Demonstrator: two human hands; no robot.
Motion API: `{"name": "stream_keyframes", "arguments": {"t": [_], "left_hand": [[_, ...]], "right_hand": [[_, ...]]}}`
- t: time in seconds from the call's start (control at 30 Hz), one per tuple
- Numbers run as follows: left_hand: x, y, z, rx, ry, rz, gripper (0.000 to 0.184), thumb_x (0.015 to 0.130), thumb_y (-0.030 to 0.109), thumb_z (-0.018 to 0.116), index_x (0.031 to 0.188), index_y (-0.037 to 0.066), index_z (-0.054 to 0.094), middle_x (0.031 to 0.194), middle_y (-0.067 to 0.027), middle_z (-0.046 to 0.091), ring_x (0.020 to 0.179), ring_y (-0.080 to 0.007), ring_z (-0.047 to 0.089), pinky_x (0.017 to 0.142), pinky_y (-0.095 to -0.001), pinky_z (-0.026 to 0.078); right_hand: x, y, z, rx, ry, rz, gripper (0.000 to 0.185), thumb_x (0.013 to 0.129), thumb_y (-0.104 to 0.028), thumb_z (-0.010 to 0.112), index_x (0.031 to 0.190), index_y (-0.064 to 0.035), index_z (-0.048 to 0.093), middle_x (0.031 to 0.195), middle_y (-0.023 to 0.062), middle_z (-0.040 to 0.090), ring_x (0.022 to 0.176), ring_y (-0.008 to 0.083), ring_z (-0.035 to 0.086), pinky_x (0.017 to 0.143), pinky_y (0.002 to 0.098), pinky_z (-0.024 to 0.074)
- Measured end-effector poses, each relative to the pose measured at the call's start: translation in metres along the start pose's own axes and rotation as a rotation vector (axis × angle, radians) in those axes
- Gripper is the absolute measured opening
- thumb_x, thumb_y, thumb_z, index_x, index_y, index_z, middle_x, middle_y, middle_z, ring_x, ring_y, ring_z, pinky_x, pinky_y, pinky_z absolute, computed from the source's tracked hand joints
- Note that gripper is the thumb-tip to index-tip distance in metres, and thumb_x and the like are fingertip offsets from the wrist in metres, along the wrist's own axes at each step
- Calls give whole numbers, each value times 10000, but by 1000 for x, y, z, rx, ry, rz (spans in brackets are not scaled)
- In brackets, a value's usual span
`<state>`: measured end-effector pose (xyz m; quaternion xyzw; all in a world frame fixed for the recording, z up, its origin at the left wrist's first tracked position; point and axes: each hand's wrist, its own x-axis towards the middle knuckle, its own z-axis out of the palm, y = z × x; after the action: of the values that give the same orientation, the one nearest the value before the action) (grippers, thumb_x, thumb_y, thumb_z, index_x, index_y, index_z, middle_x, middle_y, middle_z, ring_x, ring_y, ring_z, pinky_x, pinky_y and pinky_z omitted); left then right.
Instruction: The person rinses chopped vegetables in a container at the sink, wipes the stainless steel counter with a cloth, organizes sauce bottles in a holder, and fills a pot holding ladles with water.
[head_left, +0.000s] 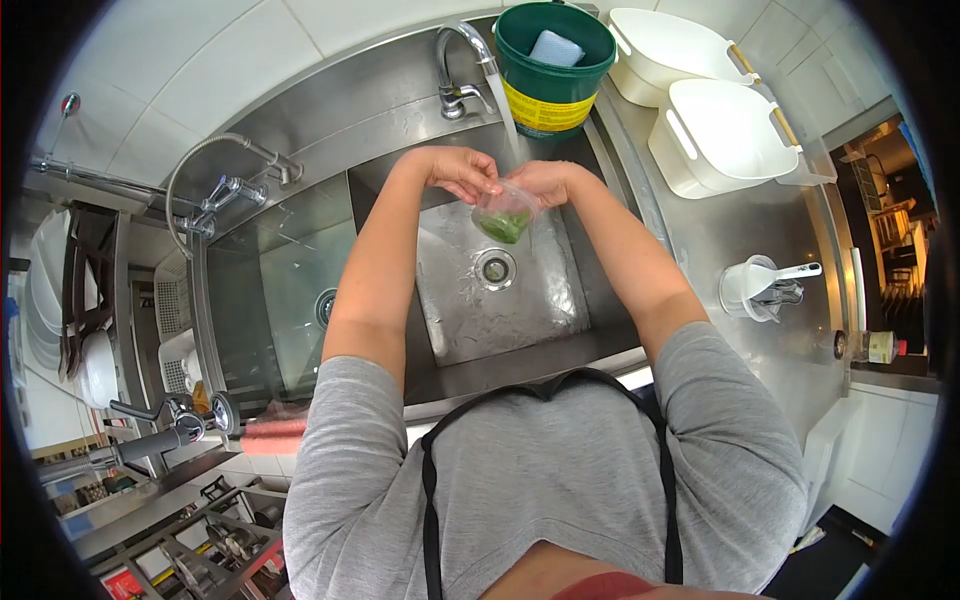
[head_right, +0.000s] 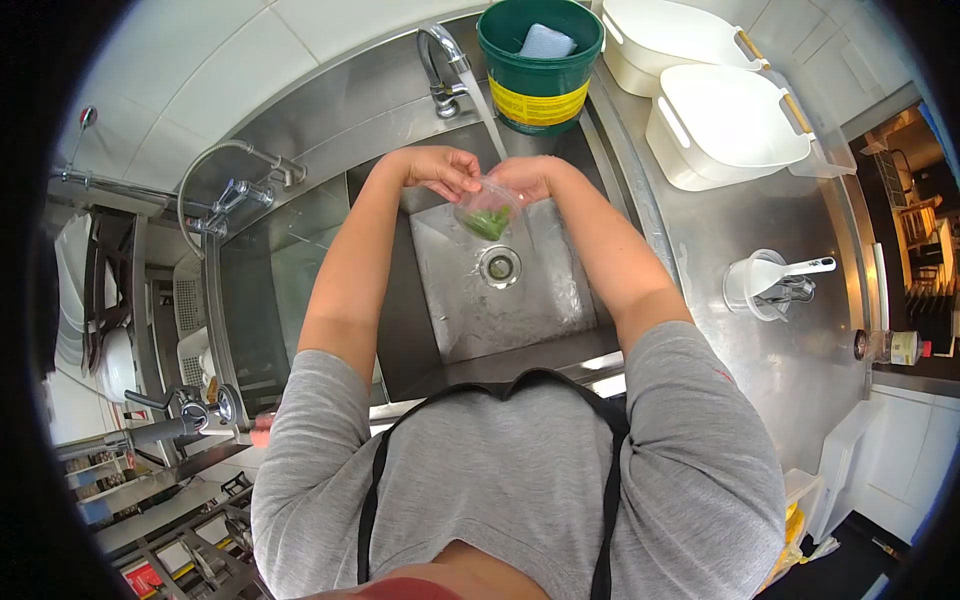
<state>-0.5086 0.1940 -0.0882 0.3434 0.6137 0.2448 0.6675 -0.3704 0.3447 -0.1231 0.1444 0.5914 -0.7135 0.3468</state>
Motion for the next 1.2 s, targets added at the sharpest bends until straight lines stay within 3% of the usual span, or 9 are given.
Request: {"name": "stream_keyframes", "arguments": {"t": [0.03,0.1,0.2,0.3,0.37,0.67,0.77,0.97,1.2], "left_hand": [[3,-2,2,27,70,78,316,735,289,781,902,134,563,879,8,588,816,-130,581,770,-275,491],[22,-20,6,108,191,239,341,685,261,812,859,107,562,939,-23,557,864,-149,573,751,-278,489],[41,-35,24,346,522,549,368,608,197,850,789,70,556,1010,-57,498,922,-172,544,731,-282,482],[52,-44,48,329,702,669,382,558,109,850,775,62,539,1068,-68,442,945,-186,493,745,-302,475],[50,-46,58,343,756,614,385,567,88,844,777,59,523,1098,-60,433,928,-198,503,758,-321,484],[49,-56,66,405,840,547,342,640,64,805,804,48,506,1163,-79,399,1070,-238,499,860,-353,526],[59,-62,65,338,919,647,363,597,83,826,788,58,518,1105,-58,431,863,-206,519,739,-336,485],[59,-45,72,388,961,596,372,581,78,833,783,57,522,1065,-51,432,783,-190,503,697,-323,474],[44,-25,78,309,985,538,362,617,74,822,802,52,512,1155,-69,398,1074,-232,487,866,-374,512]], "right_hand": [[-4,-9,3,2,5,-2,278,878,-242,571,1087,-61,606,993,59,655,886,169,651,731,347,545],[-10,-24,7,-933,332,-40,280,849,-205,579,1094,-73,606,1029,79,650,885,226,649,816,380,505],[-15,-17,7,-1141,532,-171,258,816,-154,588,1064,-88,618,1087,99,618,972,274,610,875,391,458],[-38,16,5,-1149,808,-743,223,824,-146,581,1021,-55,630,1044,120,599,975,304,580,844,384,467],[-89,27,22,-988,876,-762,206,832,-118,575,1017,-42,623,1060,123,581,1022,300,560,844,366,466],[-346,156,77,-460,1323,29,127,833,-103,621,830,12,566,674,77,571,608,145,536,629,284,467],[-369,205,64,-547,1614,149,246,820,-124,647,1033,-53,547,856,93,599,726,170,576,654,279,487],[-332,267,24,-751,1804,-78,531,787,-235,706,1240,-124,452,1221,183,464,895,302,556,811,361,494],[-262,222,40,-552,1914,-431,246,759,-198,741,839,-36,574,876,86,556,808,215,519,694,338,455]]}}
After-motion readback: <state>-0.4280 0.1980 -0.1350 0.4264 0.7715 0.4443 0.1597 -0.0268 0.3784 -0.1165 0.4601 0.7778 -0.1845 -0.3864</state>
